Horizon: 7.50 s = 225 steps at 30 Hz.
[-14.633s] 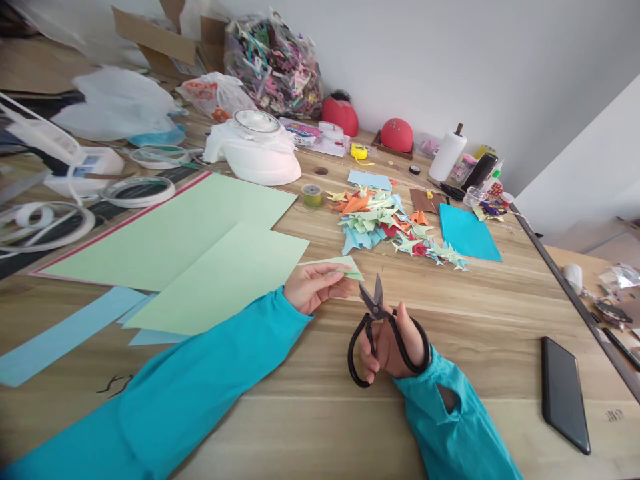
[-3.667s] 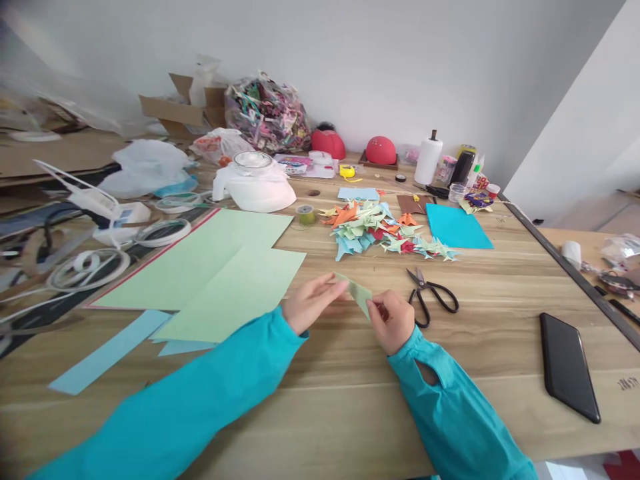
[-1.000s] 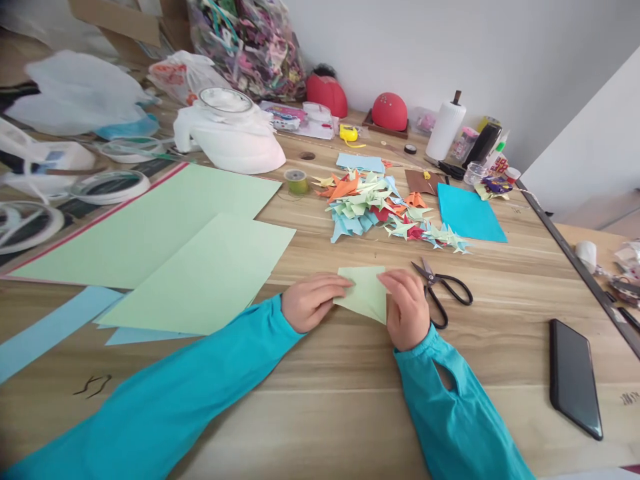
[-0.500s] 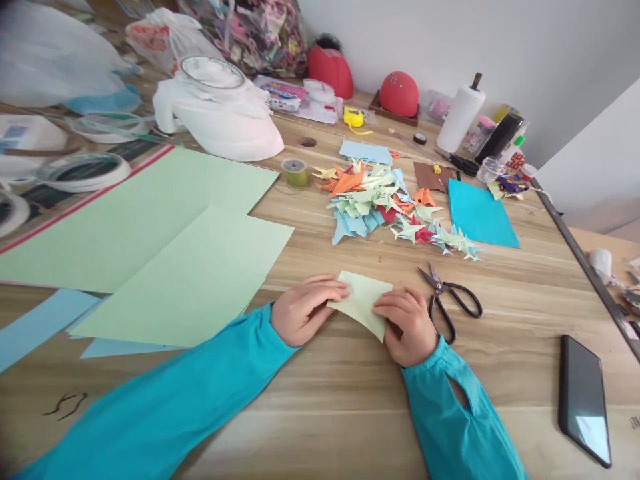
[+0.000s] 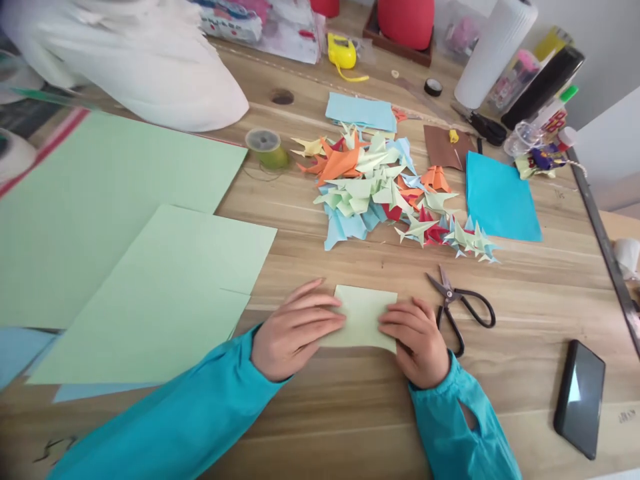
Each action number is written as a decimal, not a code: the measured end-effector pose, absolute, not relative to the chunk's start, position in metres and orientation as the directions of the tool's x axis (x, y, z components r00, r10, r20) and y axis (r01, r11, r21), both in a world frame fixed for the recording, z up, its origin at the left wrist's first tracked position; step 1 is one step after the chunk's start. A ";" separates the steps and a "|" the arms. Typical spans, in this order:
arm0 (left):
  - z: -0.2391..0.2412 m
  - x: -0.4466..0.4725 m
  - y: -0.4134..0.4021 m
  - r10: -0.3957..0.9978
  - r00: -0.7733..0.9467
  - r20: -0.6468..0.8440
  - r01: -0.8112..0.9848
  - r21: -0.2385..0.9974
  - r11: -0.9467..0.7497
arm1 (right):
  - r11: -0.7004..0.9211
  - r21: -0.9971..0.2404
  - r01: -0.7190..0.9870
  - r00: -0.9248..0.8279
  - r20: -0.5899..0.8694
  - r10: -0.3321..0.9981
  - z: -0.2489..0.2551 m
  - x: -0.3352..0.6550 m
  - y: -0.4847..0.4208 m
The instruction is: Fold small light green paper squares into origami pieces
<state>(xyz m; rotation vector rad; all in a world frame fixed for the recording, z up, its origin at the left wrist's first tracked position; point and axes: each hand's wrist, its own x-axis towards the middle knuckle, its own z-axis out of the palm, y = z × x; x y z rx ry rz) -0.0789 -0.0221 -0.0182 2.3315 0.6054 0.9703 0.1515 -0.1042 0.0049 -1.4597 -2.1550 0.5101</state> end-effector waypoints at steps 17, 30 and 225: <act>0.001 -0.068 -0.037 0.855 0.424 0.300 0.506 0.704 -0.498 | -0.071 -0.641 0.765 0.269 0.218 0.938 0.005 0.110 -0.103; 0.001 -0.067 -0.042 0.868 0.418 0.270 0.566 0.669 -0.481 | -0.221 -0.462 0.859 0.386 0.302 0.872 0.000 0.102 -0.111; -0.040 -0.049 -0.050 0.385 0.852 0.355 0.396 0.044 -0.917 | -0.116 0.034 0.993 0.089 0.440 0.894 -0.015 0.098 -0.112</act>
